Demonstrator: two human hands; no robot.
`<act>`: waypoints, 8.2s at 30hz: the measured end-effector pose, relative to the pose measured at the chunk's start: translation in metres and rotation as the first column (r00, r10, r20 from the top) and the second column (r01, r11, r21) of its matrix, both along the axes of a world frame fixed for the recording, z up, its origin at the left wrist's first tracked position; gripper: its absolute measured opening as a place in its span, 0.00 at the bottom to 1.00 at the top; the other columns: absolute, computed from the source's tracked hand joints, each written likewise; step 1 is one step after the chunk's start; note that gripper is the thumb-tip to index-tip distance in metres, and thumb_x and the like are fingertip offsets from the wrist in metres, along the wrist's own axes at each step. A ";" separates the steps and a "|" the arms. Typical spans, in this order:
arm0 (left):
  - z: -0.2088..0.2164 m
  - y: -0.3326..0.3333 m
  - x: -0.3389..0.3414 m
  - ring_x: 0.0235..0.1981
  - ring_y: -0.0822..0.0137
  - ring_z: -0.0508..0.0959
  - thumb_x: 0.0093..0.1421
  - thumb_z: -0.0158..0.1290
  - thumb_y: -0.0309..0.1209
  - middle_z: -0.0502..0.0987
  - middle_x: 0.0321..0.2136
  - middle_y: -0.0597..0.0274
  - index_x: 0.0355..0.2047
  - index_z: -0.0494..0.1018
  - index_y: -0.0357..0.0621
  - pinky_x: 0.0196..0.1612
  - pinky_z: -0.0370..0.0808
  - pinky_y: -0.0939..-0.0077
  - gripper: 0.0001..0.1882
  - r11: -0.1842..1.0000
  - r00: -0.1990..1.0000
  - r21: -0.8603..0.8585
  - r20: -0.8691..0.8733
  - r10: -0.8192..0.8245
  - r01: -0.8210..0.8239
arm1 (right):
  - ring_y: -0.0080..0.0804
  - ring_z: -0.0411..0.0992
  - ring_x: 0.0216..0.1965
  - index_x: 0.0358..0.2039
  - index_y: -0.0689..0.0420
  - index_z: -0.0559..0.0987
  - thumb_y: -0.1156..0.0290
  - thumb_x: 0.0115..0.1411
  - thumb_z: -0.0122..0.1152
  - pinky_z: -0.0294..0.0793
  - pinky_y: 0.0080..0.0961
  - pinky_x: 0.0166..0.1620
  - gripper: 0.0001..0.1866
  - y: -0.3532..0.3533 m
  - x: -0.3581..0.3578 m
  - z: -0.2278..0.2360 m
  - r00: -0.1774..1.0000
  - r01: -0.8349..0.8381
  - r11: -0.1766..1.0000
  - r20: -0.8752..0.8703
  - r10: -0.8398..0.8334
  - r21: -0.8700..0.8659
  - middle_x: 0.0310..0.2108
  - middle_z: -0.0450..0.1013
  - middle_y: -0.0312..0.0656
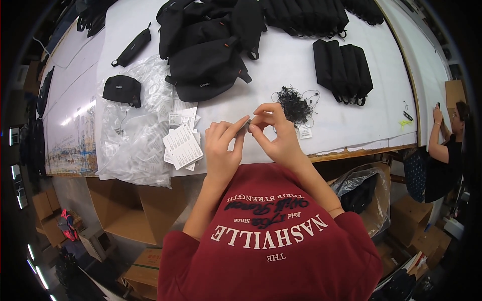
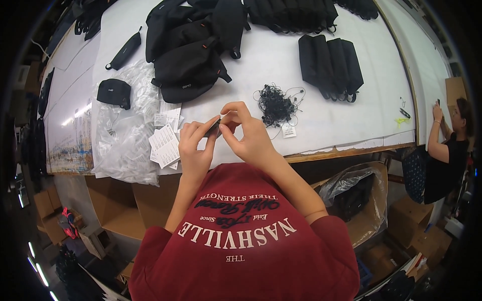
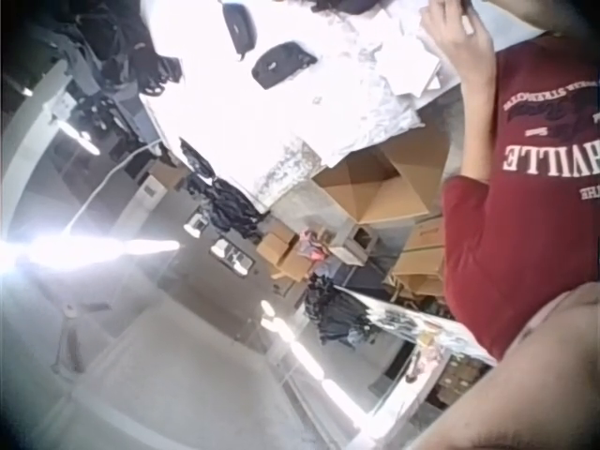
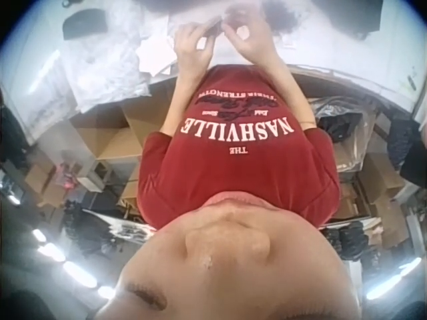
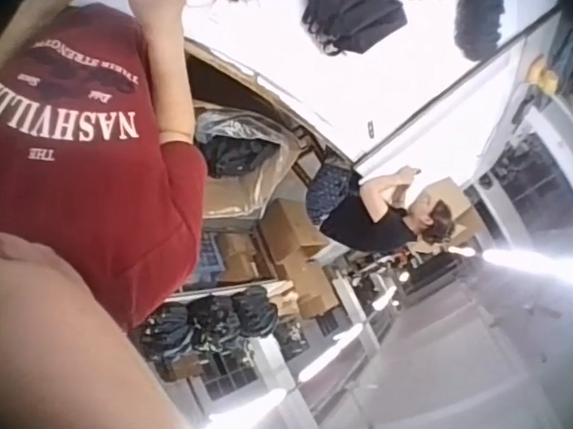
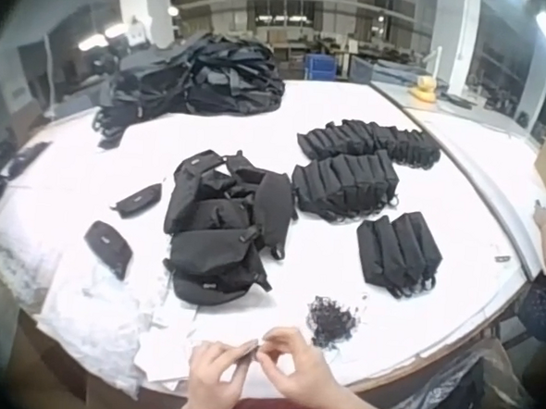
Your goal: Attaching labels or tags to small black fabric pouches.
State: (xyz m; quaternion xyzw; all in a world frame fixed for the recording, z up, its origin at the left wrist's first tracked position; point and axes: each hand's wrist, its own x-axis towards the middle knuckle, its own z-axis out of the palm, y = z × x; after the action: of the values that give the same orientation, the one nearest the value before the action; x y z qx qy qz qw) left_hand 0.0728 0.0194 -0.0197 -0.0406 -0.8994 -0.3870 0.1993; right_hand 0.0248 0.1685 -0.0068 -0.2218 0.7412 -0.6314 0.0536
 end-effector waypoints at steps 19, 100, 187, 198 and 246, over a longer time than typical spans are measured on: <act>0.008 -0.001 0.000 0.26 0.69 0.67 0.47 0.61 0.21 0.70 0.21 0.65 0.35 0.80 0.45 0.32 0.64 0.76 0.13 0.941 0.997 0.339 0.074 0.001 -0.026 | 0.29 0.74 0.26 0.41 0.60 0.65 0.80 0.56 0.57 0.71 0.22 0.33 0.14 0.004 -0.001 -0.002 0.998 0.055 0.998 -0.030 -0.056 -0.031 0.25 0.74 0.42; -0.013 -0.012 0.005 0.19 0.83 0.65 0.57 0.56 0.25 0.77 0.26 0.70 0.36 0.78 0.39 0.23 0.60 0.86 0.07 0.907 0.935 0.409 0.350 -0.056 -0.098 | 0.18 0.65 0.17 0.32 0.57 0.80 0.71 0.55 0.63 0.66 0.18 0.24 0.05 0.006 0.006 -0.030 0.993 -0.016 0.977 0.115 -0.009 0.214 0.18 0.70 0.34; 0.005 -0.002 0.011 0.15 0.79 0.51 0.52 0.58 0.26 0.51 0.11 0.71 0.27 0.74 0.37 0.26 0.66 0.75 0.06 0.928 0.880 0.369 0.457 -0.134 -0.051 | 0.18 0.68 0.28 0.28 0.61 0.77 0.72 0.56 0.61 0.66 0.18 0.31 0.05 0.018 0.009 -0.028 0.979 -0.092 0.987 0.194 0.065 0.134 0.24 0.74 0.34; -0.013 -0.027 -0.104 0.44 0.63 0.68 0.48 0.51 0.16 0.73 0.42 0.67 0.41 0.73 0.43 0.47 0.65 0.71 0.19 0.690 0.764 -0.328 0.300 -0.571 0.645 | 0.23 0.72 0.35 0.32 0.61 0.74 0.72 0.59 0.57 0.69 0.21 0.42 0.05 0.064 0.003 -0.005 0.908 -0.110 0.946 0.357 0.220 -0.304 0.30 0.73 0.37; 0.006 -0.014 0.098 0.22 0.66 0.74 0.34 0.55 0.23 0.77 0.29 0.59 0.34 0.76 0.37 0.23 0.68 0.75 0.21 0.926 0.923 -0.042 -0.077 -0.377 0.375 | 0.21 0.69 0.25 0.25 0.55 0.80 0.71 0.56 0.62 0.64 0.16 0.25 0.04 0.161 0.001 0.006 0.500 -0.790 0.295 -0.287 0.817 -0.537 0.24 0.78 0.35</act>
State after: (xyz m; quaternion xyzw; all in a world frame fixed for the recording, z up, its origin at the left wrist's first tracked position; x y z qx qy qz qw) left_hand 0.1708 0.0054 -0.0142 -0.2312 -0.8708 -0.4039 0.1583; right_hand 0.0260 0.3296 -0.0008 -0.5527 0.2817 -0.7236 0.3026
